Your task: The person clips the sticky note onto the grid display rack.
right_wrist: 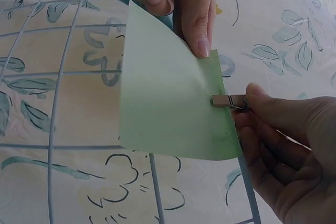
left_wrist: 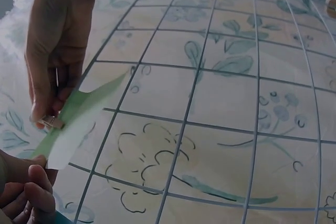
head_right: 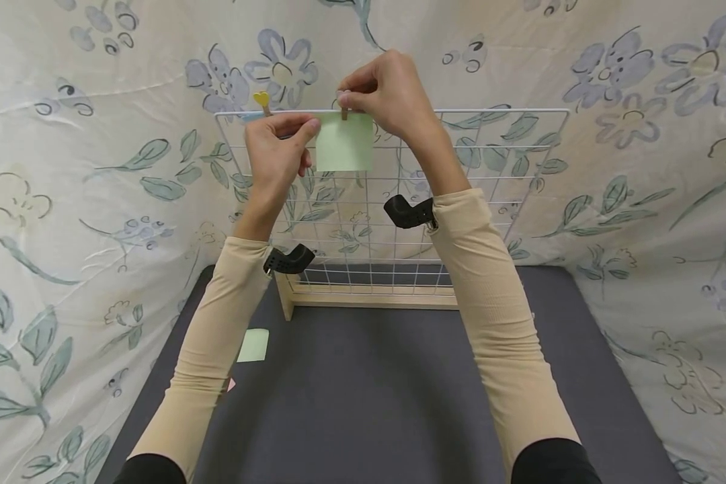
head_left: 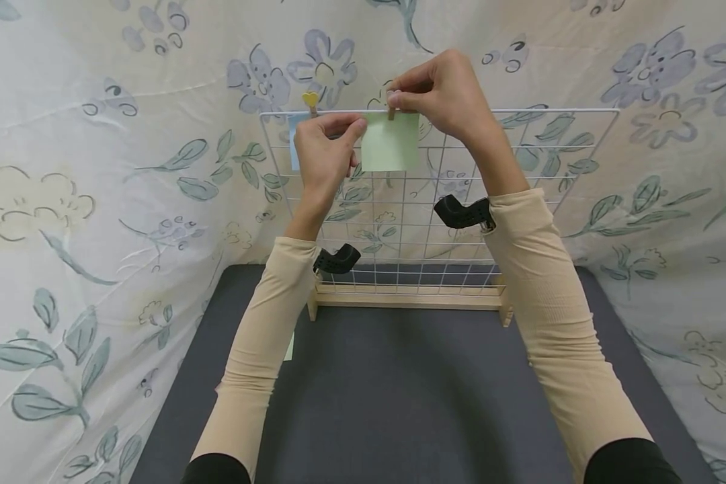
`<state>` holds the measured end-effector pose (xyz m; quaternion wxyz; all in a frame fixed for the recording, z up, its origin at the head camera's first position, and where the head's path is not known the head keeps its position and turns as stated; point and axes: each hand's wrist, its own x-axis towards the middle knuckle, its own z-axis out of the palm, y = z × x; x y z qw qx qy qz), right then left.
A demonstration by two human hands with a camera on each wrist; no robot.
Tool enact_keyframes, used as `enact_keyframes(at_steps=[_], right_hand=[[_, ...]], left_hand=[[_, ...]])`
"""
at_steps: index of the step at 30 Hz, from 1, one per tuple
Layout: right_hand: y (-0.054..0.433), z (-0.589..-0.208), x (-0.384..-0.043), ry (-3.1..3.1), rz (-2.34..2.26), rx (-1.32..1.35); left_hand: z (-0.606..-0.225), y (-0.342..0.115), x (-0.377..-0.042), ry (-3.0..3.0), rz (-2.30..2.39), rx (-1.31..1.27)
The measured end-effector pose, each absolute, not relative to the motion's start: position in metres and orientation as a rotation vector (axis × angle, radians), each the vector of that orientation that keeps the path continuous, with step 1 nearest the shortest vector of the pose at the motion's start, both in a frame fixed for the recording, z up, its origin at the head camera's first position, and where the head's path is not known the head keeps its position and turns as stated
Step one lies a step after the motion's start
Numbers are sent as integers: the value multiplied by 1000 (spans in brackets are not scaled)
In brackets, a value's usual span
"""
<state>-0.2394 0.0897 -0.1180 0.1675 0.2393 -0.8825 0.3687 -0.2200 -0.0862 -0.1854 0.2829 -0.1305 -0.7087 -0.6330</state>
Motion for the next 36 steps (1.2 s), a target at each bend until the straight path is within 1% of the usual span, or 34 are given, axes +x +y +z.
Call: enact_keyframes(at_steps=[5,8,18,27,36], right_hand=[[93,-120,-238,-2492,1092,685],[98,-123,-236,-2466,1112,679],[119,-138,-226,-2383,1217,644],[130,-153,-216,-2432,1275,628],[135,-176,-211,-2459,1265,675]], left_hand=[[-179,-83,-205,-1877,-1734,-346],[-181,-84,-204,-1863,-1751,-358],[-198,-90,-214,-1846,-1770,-399],[-209,-96,-205,-1819,-1816,-421],[-231,-103,-198,-1821,-1822,-444]])
